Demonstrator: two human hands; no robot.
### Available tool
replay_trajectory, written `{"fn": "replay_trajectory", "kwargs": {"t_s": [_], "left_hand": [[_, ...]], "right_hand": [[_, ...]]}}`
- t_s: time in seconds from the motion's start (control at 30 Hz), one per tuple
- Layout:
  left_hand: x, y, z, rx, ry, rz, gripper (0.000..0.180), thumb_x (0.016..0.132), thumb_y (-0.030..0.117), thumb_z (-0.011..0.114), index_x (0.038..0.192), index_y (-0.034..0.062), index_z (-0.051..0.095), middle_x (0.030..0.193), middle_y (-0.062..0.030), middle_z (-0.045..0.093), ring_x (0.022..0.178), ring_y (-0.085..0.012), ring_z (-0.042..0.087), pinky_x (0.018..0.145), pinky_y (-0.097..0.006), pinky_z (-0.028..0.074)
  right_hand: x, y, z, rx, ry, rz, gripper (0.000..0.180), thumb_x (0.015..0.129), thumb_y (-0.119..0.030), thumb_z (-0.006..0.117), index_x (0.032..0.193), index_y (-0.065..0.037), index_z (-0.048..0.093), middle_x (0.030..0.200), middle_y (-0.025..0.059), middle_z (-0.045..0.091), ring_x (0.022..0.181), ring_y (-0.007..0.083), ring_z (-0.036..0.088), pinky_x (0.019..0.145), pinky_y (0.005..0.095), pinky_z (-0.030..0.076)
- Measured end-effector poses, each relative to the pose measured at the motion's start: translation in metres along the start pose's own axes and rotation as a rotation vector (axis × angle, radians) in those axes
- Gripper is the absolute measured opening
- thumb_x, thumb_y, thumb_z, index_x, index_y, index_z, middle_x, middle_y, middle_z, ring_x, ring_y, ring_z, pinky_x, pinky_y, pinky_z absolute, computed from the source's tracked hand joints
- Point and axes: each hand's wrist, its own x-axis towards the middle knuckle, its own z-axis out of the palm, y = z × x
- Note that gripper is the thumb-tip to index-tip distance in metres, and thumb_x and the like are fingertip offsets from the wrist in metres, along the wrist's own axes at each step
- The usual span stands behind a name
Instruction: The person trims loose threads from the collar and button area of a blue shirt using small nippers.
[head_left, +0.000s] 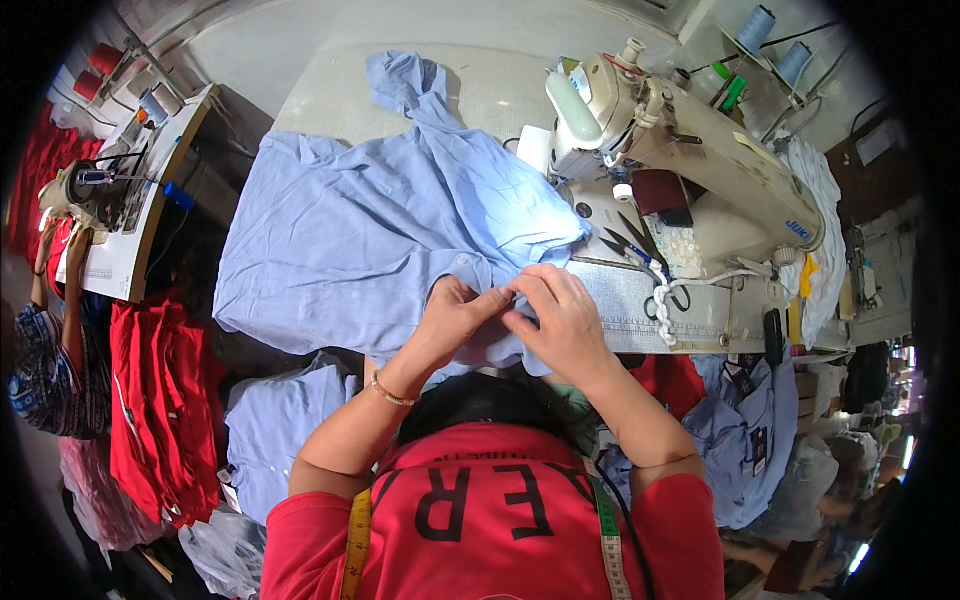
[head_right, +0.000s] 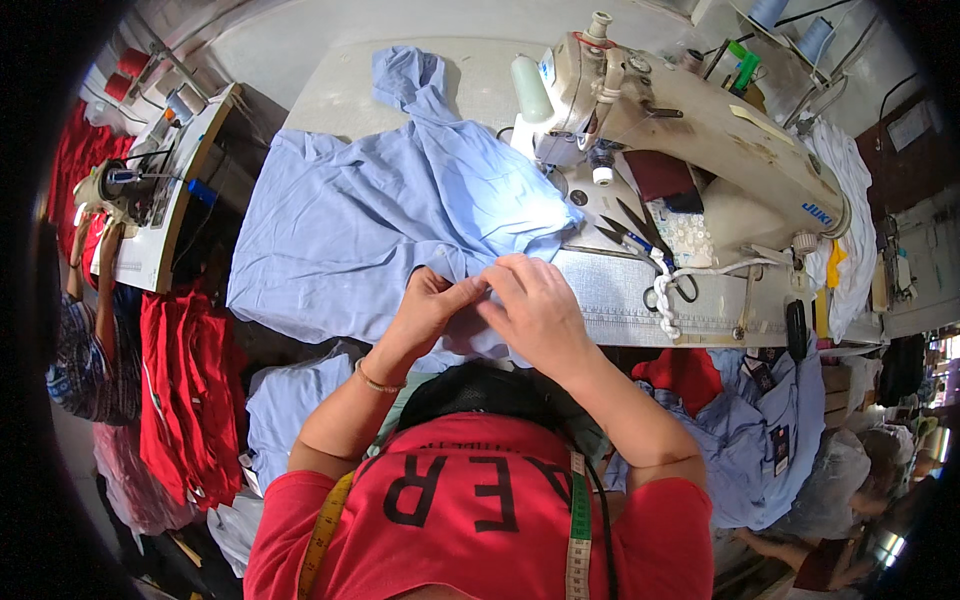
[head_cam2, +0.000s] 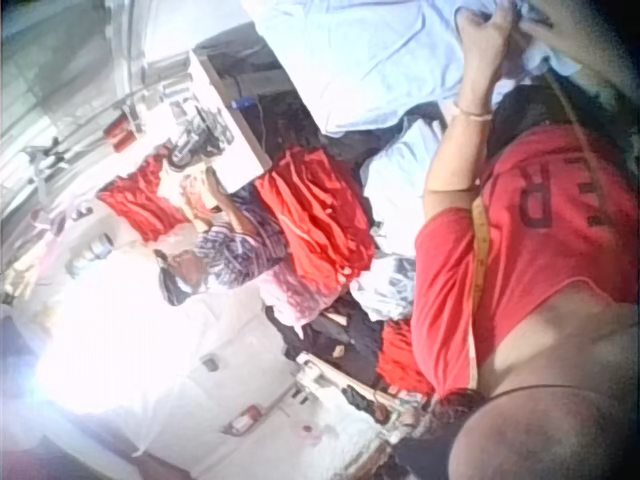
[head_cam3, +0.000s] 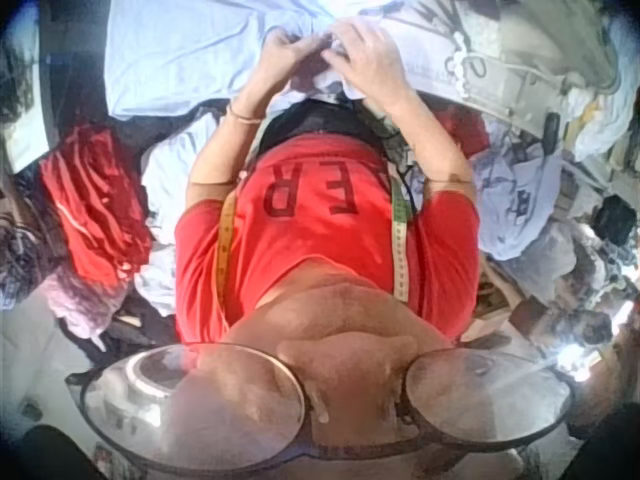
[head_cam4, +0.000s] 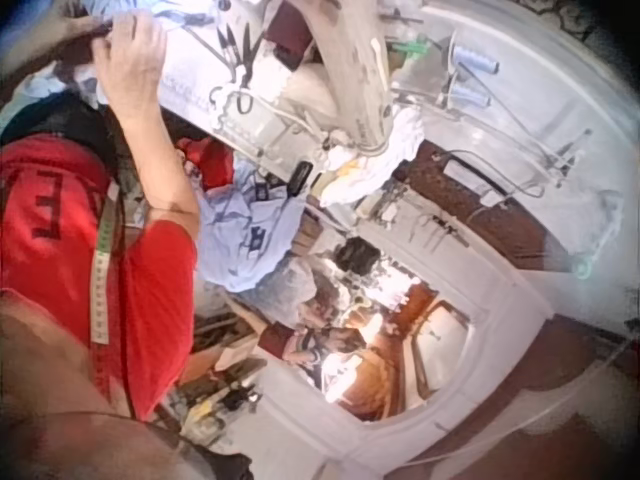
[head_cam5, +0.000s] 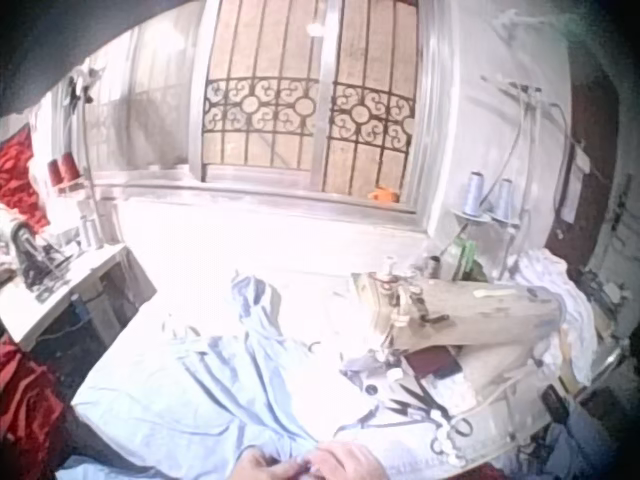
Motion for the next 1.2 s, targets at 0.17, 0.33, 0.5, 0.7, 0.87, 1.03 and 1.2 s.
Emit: {"fn": "replay_trajectory", "kwargs": {"t_s": [0.17,0.33,0.5,0.7,0.87,1.03,1.2], "left_hand": [[0.0,0.002,0.007,-0.072,-0.005,0.099,0.018,0.084,0.017,0.066,0.09,-0.0004,0.065,0.078,-0.0017,0.064,0.066,-0.0064,0.055,0.059,-0.022,0.044],[0.004,-0.008,0.01,-0.114,0.104,0.106,0.014,0.086,0.015,0.063,0.089,0.0012,0.065,0.08,-0.0008,0.064,0.069,-0.0067,0.056,0.061,-0.023,0.045],[0.003,-0.011,0.011,-0.118,0.119,0.119,0.012,0.086,0.013,0.062,0.087,0.0013,0.064,0.079,0.0001,0.063,0.069,-0.0065,0.056,0.062,-0.023,0.044],[0.002,-0.023,0.012,-0.072,0.163,0.236,0.015,0.087,0.015,0.061,0.085,0.0009,0.064,0.077,0.0013,0.062,0.068,-0.0057,0.053,0.061,-0.022,0.043],[0.001,-0.024,0.011,-0.025,0.178,0.233,0.013,0.087,0.014,0.062,0.088,0.0013,0.065,0.079,0.0019,0.062,0.069,-0.0055,0.054,0.062,-0.022,0.043],[-0.003,-0.025,0.011,0.009,0.188,0.199,0.014,0.086,0.014,0.062,0.089,0.0012,0.066,0.078,0.0009,0.063,0.069,-0.0058,0.054,0.062,-0.022,0.044],[-0.005,-0.027,0.01,0.101,0.21,0.2,0.016,0.086,0.015,0.063,0.089,0.0004,0.066,0.077,0.0012,0.063,0.068,-0.0053,0.054,0.059,-0.022,0.044]], "right_hand": [[-0.005,0.017,0.017,0.255,0.134,0.163,0.011,0.082,-0.007,0.059,0.089,-0.004,0.051,0.074,0.0078,0.053,0.07,0.0229,0.054,0.064,0.0335,0.044],[-0.008,0.023,0.022,0.893,0.197,0.576,0.007,0.09,-0.008,0.052,0.091,-0.006,0.047,0.069,-0.0024,0.048,0.061,0.0035,0.042,0.054,0.0196,0.034],[-0.008,0.033,0.026,1.192,0.269,0.7,0.01,0.09,-0.006,0.053,0.095,-0.007,0.045,0.074,-0.0034,0.05,0.064,0.0011,0.042,0.056,0.0166,0.034],[0.005,0.012,0.027,1.336,0.367,0.775,0.013,0.088,-0.004,0.054,0.101,-0.004,0.055,0.08,-0.0007,0.056,0.067,0.0021,0.047,0.061,0.0166,0.037],[-0.007,0.028,0.015,1.003,0.017,0.754,0.009,0.085,-0.003,0.055,0.087,-0.002,0.063,0.088,0.0007,0.057,0.076,0.004,0.05,0.066,0.0194,0.04],[-0.002,0.019,0.006,0.58,0.031,0.364,0.01,0.079,-0.006,0.061,0.088,-0.003,0.064,0.09,0.0058,0.057,0.078,0.0124,0.053,0.064,0.0251,0.042],[0.004,0.012,0.0,0.179,0.073,0.109,0.01,0.074,-0.009,0.065,0.083,-0.006,0.063,0.091,0.0067,0.056,0.08,0.0227,0.055,0.075,0.034,0.042]]}}
